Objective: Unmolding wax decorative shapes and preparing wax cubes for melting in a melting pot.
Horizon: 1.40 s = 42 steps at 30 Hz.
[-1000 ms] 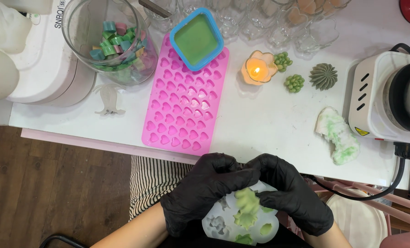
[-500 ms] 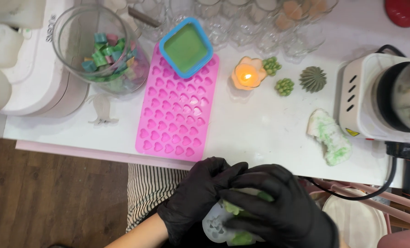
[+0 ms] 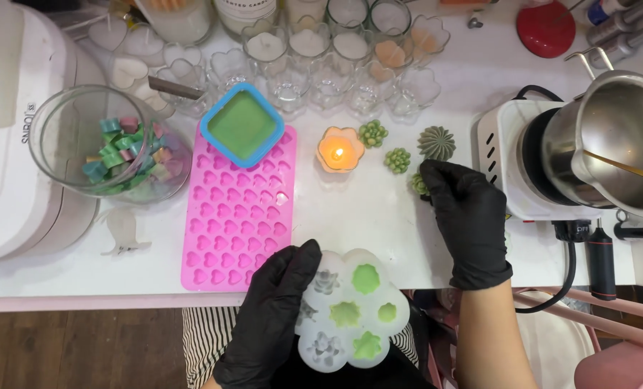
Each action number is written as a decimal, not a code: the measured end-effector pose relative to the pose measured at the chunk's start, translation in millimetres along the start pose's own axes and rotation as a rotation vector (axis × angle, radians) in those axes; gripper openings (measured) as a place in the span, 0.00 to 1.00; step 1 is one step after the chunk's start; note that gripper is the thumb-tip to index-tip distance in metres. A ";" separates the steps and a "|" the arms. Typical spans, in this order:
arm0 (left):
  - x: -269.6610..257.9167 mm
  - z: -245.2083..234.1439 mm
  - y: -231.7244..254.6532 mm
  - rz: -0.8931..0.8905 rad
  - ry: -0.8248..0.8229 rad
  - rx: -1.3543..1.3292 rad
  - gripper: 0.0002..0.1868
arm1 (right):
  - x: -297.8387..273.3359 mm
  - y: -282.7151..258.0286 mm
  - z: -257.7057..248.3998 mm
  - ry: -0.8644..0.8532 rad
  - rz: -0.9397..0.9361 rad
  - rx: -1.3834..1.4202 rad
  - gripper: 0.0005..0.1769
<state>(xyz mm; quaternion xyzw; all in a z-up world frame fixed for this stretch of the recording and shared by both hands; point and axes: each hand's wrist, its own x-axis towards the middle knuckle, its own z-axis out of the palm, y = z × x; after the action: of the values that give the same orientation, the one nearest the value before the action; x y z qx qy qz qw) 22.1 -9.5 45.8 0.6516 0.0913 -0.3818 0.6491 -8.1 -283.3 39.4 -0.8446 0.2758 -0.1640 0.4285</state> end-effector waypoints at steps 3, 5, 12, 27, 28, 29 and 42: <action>2.5 0.2 1.8 -0.206 0.131 -0.061 0.24 | 9.8 -0.3 1.6 0.073 -0.018 -0.170 0.11; 6.0 -4.0 -7.8 -0.297 0.169 -0.071 0.26 | 13.8 -3.2 7.0 0.099 -0.060 -0.248 0.09; 1.9 -3.3 -5.5 -0.011 -0.039 -0.284 0.22 | 3.8 -21.7 12.9 0.062 -0.192 -0.005 0.09; -19.5 3.0 28.8 0.167 -0.050 0.257 0.16 | -92.7 -47.9 11.2 -0.586 0.356 0.389 0.31; -19.9 4.4 24.5 0.328 0.033 0.406 0.18 | -95.9 -45.2 11.8 -0.604 0.307 0.375 0.33; -17.1 1.0 16.0 0.324 0.038 0.405 0.18 | -97.9 -40.4 11.3 -0.610 0.308 0.376 0.33; -23.1 -12.8 -8.0 -0.089 -0.419 -0.307 0.15 | -111.8 4.3 5.3 -0.891 0.672 0.668 0.39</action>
<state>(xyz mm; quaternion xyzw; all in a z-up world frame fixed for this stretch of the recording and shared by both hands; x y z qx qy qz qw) 6.1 12.1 52.1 0.4478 0.0404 -0.5182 0.7276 -95.6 -214.2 28.4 -0.5207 0.2550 0.2680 0.7694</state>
